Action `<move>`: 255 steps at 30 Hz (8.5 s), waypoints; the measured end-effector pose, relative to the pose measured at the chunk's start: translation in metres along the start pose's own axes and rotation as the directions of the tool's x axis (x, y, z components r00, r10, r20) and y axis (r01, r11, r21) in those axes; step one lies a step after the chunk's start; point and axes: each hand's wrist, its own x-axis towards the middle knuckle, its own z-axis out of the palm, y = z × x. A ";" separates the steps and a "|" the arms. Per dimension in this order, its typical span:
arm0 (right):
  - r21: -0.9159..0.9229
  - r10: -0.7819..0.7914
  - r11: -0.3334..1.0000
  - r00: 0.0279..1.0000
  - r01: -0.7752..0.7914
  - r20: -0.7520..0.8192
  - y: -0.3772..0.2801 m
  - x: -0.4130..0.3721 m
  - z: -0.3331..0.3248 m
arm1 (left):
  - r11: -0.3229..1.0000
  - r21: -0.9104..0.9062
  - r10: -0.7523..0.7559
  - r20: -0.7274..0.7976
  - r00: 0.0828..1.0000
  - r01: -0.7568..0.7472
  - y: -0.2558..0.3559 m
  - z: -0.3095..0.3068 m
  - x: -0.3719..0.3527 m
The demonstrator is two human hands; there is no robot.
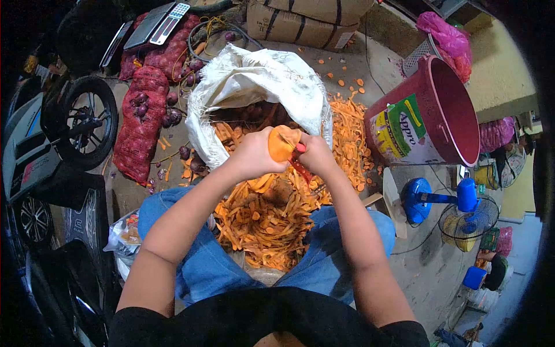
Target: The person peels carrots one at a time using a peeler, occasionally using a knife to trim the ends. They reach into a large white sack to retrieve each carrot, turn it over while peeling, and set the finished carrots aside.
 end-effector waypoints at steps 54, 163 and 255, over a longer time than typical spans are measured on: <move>0.928 0.645 0.357 0.692 0.103 -0.325 -0.017 0.028 -0.055 | 0.308 -0.901 -0.112 0.284 0.952 0.305 -0.014 0.016 0.011; 0.888 0.800 0.193 0.457 0.417 -0.389 0.106 -0.098 -0.144 | 0.565 0.694 -0.482 0.716 0.504 -0.445 0.022 0.080 0.034; 0.848 0.675 0.455 0.516 0.271 -0.527 0.053 -0.018 -0.098 | 0.238 -0.970 -0.338 -0.029 0.941 0.056 -0.098 -0.111 0.213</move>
